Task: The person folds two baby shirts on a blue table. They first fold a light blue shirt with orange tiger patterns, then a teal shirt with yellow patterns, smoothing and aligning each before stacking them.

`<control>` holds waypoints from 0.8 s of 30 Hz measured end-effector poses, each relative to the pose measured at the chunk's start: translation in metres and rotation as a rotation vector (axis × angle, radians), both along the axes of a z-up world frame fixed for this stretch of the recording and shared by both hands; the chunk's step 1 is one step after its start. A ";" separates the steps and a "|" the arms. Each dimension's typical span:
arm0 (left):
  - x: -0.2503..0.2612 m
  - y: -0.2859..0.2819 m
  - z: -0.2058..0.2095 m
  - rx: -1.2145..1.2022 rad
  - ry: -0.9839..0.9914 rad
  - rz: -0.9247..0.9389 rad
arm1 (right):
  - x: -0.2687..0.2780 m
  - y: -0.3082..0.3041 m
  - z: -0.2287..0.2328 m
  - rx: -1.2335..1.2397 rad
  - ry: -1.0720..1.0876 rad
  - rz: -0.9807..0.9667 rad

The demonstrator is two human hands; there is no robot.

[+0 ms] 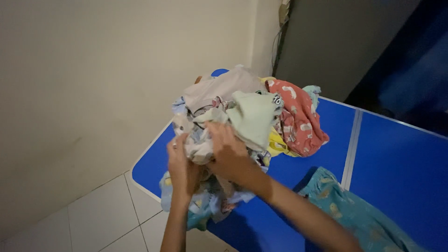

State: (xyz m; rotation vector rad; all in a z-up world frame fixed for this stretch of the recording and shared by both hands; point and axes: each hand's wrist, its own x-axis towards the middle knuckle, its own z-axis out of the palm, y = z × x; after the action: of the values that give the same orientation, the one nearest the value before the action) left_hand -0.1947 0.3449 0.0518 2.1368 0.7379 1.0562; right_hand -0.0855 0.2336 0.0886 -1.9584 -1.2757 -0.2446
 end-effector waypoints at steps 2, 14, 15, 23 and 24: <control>0.003 0.006 -0.014 -0.063 0.240 -0.040 | -0.010 0.007 0.006 -0.386 -0.405 -0.039; -0.020 0.005 0.003 0.195 0.050 -0.278 | -0.004 -0.036 -0.009 -0.267 -0.512 0.139; -0.020 -0.006 0.015 0.197 0.051 -0.290 | 0.001 -0.043 -0.010 -0.268 -0.508 0.128; 0.036 -0.074 0.039 0.864 0.340 -0.088 | 0.046 -0.081 0.007 -0.045 -0.494 -0.390; 0.046 -0.071 0.020 0.866 0.338 -0.093 | 0.055 -0.080 -0.014 -0.046 -0.493 -0.396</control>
State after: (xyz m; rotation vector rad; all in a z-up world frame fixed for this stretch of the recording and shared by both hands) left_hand -0.1484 0.2744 0.0720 3.1053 0.3256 1.0913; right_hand -0.0303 0.1534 0.0745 -2.2634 -1.1738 -0.9492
